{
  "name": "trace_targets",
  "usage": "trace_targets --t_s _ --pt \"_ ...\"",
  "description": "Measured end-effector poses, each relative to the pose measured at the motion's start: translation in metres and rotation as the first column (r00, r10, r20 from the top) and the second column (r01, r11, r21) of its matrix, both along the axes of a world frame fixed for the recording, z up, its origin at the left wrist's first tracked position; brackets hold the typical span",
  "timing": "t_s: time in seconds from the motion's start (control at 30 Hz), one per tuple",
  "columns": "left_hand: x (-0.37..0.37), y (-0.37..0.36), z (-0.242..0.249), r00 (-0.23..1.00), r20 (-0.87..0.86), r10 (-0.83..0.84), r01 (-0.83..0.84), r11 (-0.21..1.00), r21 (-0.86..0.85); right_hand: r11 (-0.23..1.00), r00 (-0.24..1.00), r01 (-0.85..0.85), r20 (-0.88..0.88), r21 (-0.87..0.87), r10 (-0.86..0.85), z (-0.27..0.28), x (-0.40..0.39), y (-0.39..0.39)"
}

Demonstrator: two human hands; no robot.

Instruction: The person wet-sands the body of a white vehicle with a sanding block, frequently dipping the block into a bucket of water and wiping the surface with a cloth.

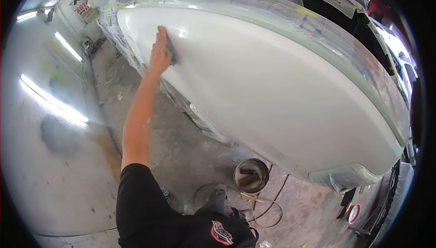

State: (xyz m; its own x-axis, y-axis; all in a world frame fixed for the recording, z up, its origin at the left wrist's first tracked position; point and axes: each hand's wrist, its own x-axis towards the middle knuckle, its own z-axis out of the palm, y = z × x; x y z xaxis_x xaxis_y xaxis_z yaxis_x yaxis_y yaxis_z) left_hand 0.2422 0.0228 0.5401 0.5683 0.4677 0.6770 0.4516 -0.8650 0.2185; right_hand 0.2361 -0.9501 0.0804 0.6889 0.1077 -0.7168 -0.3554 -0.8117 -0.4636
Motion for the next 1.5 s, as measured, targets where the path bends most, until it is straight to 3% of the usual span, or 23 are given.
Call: trace_targets --t_s 0.23,0.6,0.67,0.7,0.73,0.77,0.87,0.9,0.93,1.1,1.13,1.2,1.27,1.37,1.5 --pt "-0.004 0.012 0.003 1.0 -0.009 -0.02 0.02 0.999 0.026 0.993 0.99 -0.121 0.07 0.0 0.12 -0.007 0.007 -0.006" --pt "0.062 -0.173 0.006 0.994 -0.055 -0.094 0.099 0.99 0.098 0.938 0.912 -0.344 0.249 0.033 0.326 -0.036 0.004 -0.065" --pt "0.071 -0.201 0.006 0.99 -0.05 -0.131 0.135 0.985 0.108 0.914 0.882 -0.398 0.308 0.077 0.358 -0.048 -0.003 -0.089" --pt "0.074 -0.214 0.007 0.989 -0.054 -0.137 0.142 0.984 0.103 0.925 0.914 -0.342 0.286 0.165 0.287 -0.053 -0.004 -0.098" --pt "0.077 -0.225 0.007 0.988 -0.059 -0.145 0.15 0.984 0.099 0.815 0.612 -0.557 0.586 -0.158 0.532 -0.06 -0.003 -0.105" --pt "0.081 -0.235 0.005 0.986 -0.068 -0.152 0.158 0.983 0.095 0.816 0.615 -0.557 0.584 -0.155 0.53 -0.069 -0.003 -0.113" --pt "0.094 -0.259 -0.005 0.985 -0.054 -0.165 0.172 0.973 0.153 0.54 0.255 -0.682 0.532 -0.493 0.808 -0.095 -0.008 -0.131" --pt "0.097 -0.266 -0.006 0.985 -0.044 -0.167 0.172 0.977 0.127 0.619 0.498 -0.728 0.394 -0.295 0.773 -0.086 -0.01 -0.126" --pt "0.099 -0.273 -0.005 0.985 -0.031 -0.17 0.172 0.98 0.101 0.595 0.318 -0.685 0.563 -0.419 0.763 -0.072 -0.014 -0.12" --pt "0.104 -0.284 -0.005 0.991 -0.004 -0.132 0.132 0.989 0.068 0.578 0.201 -0.618 0.604 -0.533 0.771 -0.055 -0.025 -0.11" --pt "0.104 -0.283 -0.006 0.992 -0.005 -0.128 0.128 0.989 0.068 0.679 0.444 -0.621 0.538 -0.392 0.717 -0.054 -0.02 -0.108" --pt "0.104 -0.282 -0.007 0.992 -0.005 -0.123 0.124 0.99 0.071 0.868 0.798 -0.46 0.342 -0.186 0.496 -0.044 -0.007 -0.095" --pt "0.105 -0.282 -0.008 0.993 -0.007 -0.119 0.119 0.99 0.076 0.969 0.957 -0.231 0.156 -0.093 0.243 -0.038 0.003 -0.08" --pt "0.104 -0.281 -0.009 0.992 -0.011 -0.129 0.13 0.989 0.076 0.985 0.983 0.173 -0.057 -0.007 -0.173 -0.027 0.018 -0.059" --pt "0.105 -0.282 -0.008 0.992 -0.03 -0.121 0.123 0.991 0.058 0.845 0.835 0.534 -0.175 0.028 -0.522 -0.02 0.031 -0.028"
